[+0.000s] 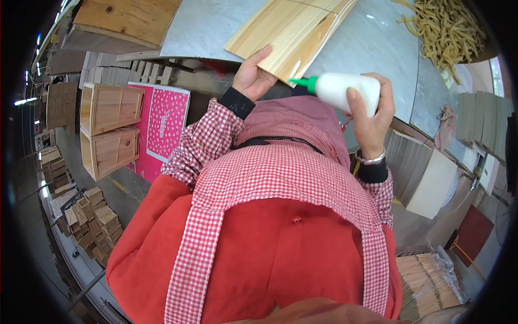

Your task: Applying glue to wooden panels and joining them to assemble small wooden boxes.

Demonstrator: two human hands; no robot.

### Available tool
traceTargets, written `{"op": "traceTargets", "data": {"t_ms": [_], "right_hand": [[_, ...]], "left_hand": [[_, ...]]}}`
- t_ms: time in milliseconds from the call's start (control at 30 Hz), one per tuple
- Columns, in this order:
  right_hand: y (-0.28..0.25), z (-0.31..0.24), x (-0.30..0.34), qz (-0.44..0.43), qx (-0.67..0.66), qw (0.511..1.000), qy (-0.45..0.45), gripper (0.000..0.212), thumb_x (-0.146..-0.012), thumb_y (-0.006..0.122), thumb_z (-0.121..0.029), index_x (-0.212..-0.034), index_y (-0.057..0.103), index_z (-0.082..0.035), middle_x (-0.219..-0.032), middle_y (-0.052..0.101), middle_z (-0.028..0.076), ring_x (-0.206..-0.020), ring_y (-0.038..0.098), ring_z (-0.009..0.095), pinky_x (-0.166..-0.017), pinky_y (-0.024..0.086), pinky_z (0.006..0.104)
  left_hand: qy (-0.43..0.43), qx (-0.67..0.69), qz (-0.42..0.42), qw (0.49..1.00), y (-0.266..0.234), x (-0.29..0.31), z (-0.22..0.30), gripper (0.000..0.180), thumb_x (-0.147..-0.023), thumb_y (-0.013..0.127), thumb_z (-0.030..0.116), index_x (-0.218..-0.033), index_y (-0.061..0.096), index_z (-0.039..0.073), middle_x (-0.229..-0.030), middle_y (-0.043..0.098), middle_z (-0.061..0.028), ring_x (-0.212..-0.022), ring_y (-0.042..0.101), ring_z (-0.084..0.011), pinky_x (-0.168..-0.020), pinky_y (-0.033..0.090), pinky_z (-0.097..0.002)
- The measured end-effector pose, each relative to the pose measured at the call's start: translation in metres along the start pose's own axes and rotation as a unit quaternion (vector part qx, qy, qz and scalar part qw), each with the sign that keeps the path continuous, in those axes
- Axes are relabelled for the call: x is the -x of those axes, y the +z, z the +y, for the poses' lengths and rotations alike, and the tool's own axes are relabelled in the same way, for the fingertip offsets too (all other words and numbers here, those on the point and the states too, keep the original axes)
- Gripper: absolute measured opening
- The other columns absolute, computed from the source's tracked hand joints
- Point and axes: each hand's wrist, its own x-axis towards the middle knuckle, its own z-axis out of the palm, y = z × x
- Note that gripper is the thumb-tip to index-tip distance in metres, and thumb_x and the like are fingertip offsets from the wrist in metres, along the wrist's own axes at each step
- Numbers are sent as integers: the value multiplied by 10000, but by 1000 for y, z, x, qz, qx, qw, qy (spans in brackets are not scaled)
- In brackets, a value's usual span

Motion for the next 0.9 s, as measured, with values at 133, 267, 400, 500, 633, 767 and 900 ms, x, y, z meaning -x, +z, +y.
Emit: {"op": "traceTargets", "data": {"t_ms": [133,267,400,500,633,767,900], "right_hand": [[2,-1,-4,75,-196,973,99,339,-879,649,-213,-1078,478,3,-848,596,96,-580,578,126,-431,451,224],[-5,23,-36,207,-198,952,108,326,-889,639,-212,-1063,476,10,-845,592,100,-574,581,137,-428,452,234],[-6,29,-55,188,-140,966,106,324,-888,641,-208,-1055,477,15,-835,588,95,-561,578,131,-423,451,233],[-2,23,-45,163,-124,973,105,353,-861,671,-200,-1064,470,7,-845,590,101,-574,585,129,-420,461,231],[1,7,-26,102,-89,986,98,366,-847,685,-194,-1068,470,2,-848,589,99,-594,591,127,-416,467,232],[-7,1,-18,46,-103,985,127,353,-851,678,-191,-1060,472,4,-842,585,96,-603,590,129,-415,468,243],[-8,14,-32,131,-203,964,114,324,-870,660,-201,-1043,482,7,-837,592,101,-556,577,131,-421,455,230]], "left_hand": [[7,7,-27,1000,-6,3,0,461,-930,547,130,-1338,367,15,-1333,476,-164,-1247,466,-297,-1056,382,-458],[-9,13,-4,1000,-2,18,-4,478,-917,569,133,-1342,375,29,-1333,480,-154,-1242,470,-298,-1047,388,-457],[-7,11,35,999,3,22,-5,478,-911,577,130,-1338,384,34,-1334,481,-151,-1242,470,-297,-1047,390,-453],[-2,6,37,999,6,22,-6,475,-912,576,128,-1336,384,34,-1334,482,-150,-1241,471,-295,-1046,392,-450],[3,1,41,999,1,19,-6,478,-912,576,129,-1339,382,35,-1333,482,-151,-1239,473,-295,-1044,393,-453],[4,-6,21,1000,-1,16,-5,490,-912,575,134,-1348,374,35,-1330,483,-154,-1236,474,-299,-1042,392,-458],[-3,-1,13,1000,-6,19,-1,491,-911,572,128,-1347,370,26,-1317,490,-149,-1228,478,-295,-1030,400,-461]]}}
